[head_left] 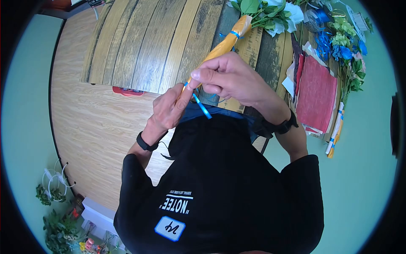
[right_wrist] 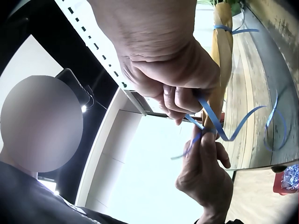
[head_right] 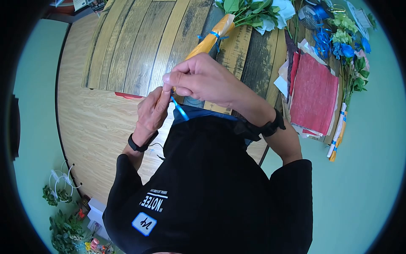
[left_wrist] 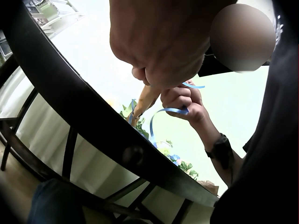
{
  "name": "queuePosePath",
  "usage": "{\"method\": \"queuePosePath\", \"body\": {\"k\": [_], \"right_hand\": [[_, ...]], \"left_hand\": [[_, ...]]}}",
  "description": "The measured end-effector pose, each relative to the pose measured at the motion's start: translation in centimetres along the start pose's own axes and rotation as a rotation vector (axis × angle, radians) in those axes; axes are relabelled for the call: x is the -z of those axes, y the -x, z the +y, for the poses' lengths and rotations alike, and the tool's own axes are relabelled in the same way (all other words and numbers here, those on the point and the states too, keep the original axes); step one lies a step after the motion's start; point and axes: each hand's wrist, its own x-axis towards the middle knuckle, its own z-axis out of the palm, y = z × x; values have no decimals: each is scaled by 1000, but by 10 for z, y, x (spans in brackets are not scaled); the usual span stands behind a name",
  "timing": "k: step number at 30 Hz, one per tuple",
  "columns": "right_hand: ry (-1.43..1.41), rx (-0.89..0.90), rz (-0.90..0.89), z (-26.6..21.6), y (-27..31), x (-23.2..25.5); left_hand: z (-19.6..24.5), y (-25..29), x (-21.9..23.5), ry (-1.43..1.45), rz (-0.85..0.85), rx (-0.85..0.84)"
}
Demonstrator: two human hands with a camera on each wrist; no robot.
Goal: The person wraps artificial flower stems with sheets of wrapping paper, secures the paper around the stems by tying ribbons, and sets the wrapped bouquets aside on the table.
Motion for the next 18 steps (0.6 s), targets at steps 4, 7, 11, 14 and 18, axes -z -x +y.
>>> {"method": "queuePosePath", "body": {"k": [4,7,11,14,18], "right_hand": [[-16,-8,-10,-3,-4,-1],[-89,-78,-24,-2,-11,-3],[-95,-131,-24,-7,-20,-11],[-79,-144,16,-13,-26,-13],[-84,-144,54,-19,-39,-10]], "left_hand": [[1,2,0,31,3,-27],[2,2,5,28,-53,-35],[-2,5,4,37,-96,-35],[-1,3,1,43,-27,-7],[2,4,-6,19,21,-10]]}}
